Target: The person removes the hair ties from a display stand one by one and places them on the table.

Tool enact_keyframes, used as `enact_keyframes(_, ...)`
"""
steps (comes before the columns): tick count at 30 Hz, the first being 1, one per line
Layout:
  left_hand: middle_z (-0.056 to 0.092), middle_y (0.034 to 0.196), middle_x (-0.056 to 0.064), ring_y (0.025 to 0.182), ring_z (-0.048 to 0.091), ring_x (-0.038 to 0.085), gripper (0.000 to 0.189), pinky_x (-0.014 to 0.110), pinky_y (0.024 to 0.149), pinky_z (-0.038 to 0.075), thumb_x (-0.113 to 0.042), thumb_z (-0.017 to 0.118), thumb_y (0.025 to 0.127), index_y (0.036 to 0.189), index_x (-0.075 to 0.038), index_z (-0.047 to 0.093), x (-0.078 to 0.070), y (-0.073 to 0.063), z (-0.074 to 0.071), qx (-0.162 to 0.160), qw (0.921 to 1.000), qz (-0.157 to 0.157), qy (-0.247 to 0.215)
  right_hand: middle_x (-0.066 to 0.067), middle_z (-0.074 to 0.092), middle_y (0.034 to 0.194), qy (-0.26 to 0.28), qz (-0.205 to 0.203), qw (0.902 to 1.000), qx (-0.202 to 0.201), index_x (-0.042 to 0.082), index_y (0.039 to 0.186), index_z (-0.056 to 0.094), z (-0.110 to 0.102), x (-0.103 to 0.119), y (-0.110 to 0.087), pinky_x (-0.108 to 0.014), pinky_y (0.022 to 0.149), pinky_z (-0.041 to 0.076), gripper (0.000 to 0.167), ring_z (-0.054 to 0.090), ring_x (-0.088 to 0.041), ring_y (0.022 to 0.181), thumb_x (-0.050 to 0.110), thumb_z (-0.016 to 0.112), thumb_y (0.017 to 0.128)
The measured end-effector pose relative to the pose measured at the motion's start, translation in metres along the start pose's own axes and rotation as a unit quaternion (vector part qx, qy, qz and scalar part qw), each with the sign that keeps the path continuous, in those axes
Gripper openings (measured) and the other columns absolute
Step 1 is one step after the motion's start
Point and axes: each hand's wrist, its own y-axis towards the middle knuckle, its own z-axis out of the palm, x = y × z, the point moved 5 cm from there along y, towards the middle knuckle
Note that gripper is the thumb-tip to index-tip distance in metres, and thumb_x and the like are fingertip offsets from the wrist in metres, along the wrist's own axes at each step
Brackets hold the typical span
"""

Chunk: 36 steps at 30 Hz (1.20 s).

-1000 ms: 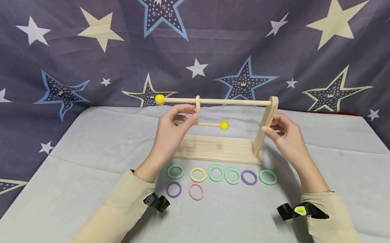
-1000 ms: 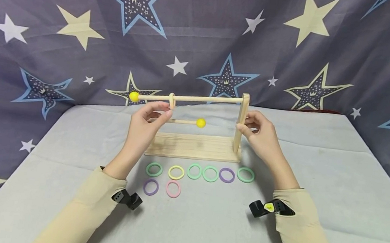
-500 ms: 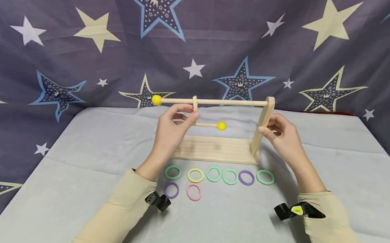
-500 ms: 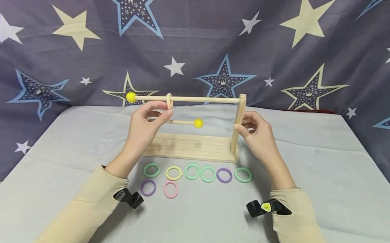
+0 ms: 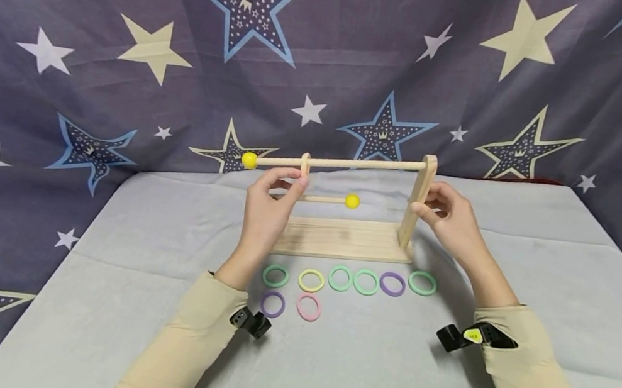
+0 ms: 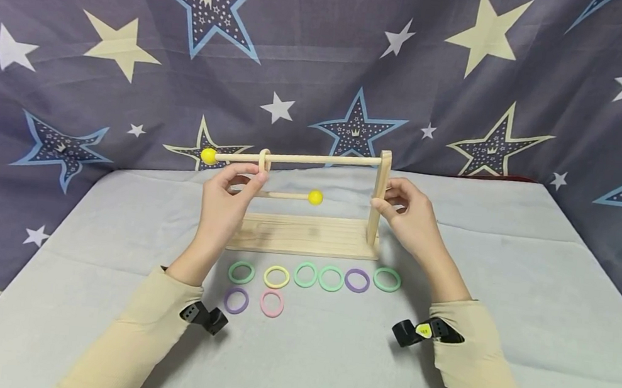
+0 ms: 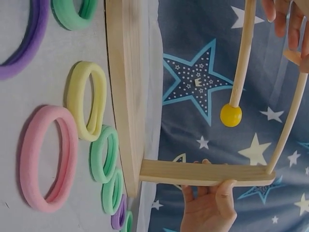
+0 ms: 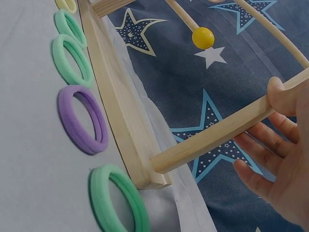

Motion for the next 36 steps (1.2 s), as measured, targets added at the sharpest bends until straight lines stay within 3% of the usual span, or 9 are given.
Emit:
enact_keyframes(19,0.068,0.097,0.006,0.081,0.056,0.013,0.019,0.023,0.067,0.042,-0.014,0.073,0.092,0.102,0.001,0.071,0.004,-0.002,-0.019,-0.058,0.9975,0.021,-0.035,-0.021,0.065,0.101,0.003,-0.003,1.0000,0.000,-0.006,0.116,0.060,0.001,0.001,0.000,-0.017,0.075,0.045,0.027,0.057,-0.003,0.083,0.008,0.068,0.095)
enact_keyframes(25,0.069,0.094,0.005,0.078,0.054,0.011,0.019,0.020,0.065,0.041,-0.015,0.073,0.092,0.102,0.000,0.072,0.005,-0.003,-0.028,-0.086,0.9958,0.024,-0.021,-0.022,0.066,0.102,0.001,-0.003,1.0000,0.000,-0.006,0.116,0.060,0.001,0.000,0.000,-0.017,0.075,0.045,0.027,0.057,-0.003,0.083,0.007,0.068,0.094)
enact_keyframes(36,0.070,0.097,0.006,0.084,0.060,0.010,0.020,0.021,0.063,0.042,-0.016,0.074,0.091,0.104,0.000,0.073,0.009,-0.003,-0.042,-0.106,0.9942,0.020,-0.001,-0.022,0.066,0.104,-0.007,0.005,1.0000,0.001,-0.006,0.119,0.060,0.000,0.001,-0.001,-0.017,0.076,0.045,0.029,0.057,-0.003,0.083,0.010,0.067,0.095)
